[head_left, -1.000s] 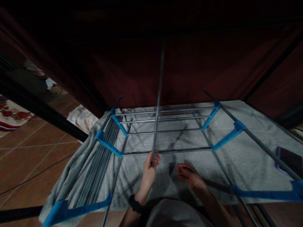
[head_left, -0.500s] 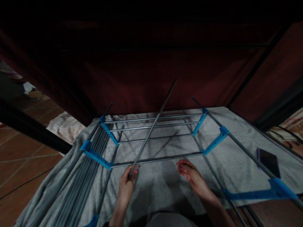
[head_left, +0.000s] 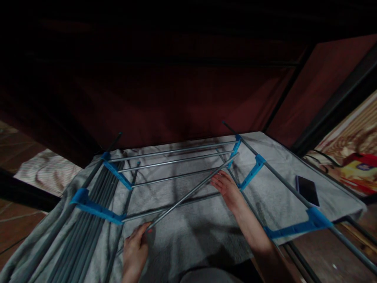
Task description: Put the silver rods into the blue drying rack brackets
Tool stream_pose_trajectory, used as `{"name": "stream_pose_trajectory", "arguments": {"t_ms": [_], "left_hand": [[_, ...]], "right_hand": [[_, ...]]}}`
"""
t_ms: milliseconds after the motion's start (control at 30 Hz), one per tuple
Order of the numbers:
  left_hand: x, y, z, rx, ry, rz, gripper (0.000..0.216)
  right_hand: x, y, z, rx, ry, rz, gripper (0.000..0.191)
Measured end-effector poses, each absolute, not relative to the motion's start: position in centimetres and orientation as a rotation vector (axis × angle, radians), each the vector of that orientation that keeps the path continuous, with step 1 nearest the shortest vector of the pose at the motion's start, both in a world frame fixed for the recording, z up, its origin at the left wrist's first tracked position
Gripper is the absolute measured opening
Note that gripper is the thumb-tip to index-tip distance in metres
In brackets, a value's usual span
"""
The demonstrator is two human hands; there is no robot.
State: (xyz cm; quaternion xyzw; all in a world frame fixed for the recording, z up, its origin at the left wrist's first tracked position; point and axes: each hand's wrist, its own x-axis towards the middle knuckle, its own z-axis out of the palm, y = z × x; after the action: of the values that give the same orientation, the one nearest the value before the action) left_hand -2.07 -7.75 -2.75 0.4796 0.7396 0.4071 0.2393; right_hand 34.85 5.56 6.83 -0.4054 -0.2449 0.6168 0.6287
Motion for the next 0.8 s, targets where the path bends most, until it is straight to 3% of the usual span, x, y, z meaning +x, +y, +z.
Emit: {"name": "stream_pose_trajectory", "arguments": {"t_ms": [500, 800], "left_hand": [[-4.1, -7.7, -5.0, 1.756, 2.255, 0.852, 0.037], [-2.6, -8.0, -2.0, 1.839, 2.375, 0.567, 0.043]], "right_hand": [[37.2, 1.5, 2.1, -0.983, -0.504, 1.463, 0.039], [40.0, 0.4, -1.4, -1.102, -0.325, 1.447, 0.057]]}}
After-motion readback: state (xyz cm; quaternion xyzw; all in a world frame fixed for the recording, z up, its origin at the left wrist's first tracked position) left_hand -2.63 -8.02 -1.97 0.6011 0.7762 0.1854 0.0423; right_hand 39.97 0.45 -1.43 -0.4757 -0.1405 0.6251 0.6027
